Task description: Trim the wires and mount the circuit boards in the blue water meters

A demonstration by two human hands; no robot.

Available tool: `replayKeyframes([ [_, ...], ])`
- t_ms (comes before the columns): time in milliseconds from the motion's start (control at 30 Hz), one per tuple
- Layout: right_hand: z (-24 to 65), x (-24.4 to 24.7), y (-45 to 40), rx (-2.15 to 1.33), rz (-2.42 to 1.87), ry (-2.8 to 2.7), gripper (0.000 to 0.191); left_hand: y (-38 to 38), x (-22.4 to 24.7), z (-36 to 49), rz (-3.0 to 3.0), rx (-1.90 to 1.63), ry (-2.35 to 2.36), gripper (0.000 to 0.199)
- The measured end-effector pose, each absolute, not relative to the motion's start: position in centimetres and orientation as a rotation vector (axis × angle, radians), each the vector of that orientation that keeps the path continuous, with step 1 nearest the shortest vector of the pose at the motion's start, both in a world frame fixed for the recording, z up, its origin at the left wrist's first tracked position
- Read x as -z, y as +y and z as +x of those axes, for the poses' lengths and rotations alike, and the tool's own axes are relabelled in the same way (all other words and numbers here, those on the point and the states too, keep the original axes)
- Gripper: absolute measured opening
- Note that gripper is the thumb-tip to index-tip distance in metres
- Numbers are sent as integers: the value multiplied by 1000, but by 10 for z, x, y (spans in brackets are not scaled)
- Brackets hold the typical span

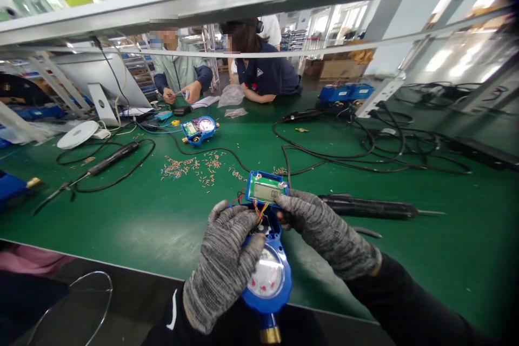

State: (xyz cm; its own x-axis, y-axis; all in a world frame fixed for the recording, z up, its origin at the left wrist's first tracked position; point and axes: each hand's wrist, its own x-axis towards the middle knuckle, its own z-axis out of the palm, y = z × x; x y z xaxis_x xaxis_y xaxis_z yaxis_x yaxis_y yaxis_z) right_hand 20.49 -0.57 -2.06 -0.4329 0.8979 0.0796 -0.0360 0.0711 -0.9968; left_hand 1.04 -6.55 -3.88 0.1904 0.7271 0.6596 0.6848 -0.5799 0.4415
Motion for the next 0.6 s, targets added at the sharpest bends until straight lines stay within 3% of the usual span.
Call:
replayKeyframes([
  [100,203,14,-7,-1491,-907,-1532,35,-59,36,16,2288,-1308,1451,8],
  [367,212,18,-9,-1451,-962,-1611,30,-39,22,-8,2453,-943,952,29],
  [467,212,16,-11,-1415,-957,-1637,28,-38,26,-15,2467,-971,952,31],
  [600,211,10,-13,-1345,-897,-1662,24,-38,32,-11,2419,-1155,1155,13],
])
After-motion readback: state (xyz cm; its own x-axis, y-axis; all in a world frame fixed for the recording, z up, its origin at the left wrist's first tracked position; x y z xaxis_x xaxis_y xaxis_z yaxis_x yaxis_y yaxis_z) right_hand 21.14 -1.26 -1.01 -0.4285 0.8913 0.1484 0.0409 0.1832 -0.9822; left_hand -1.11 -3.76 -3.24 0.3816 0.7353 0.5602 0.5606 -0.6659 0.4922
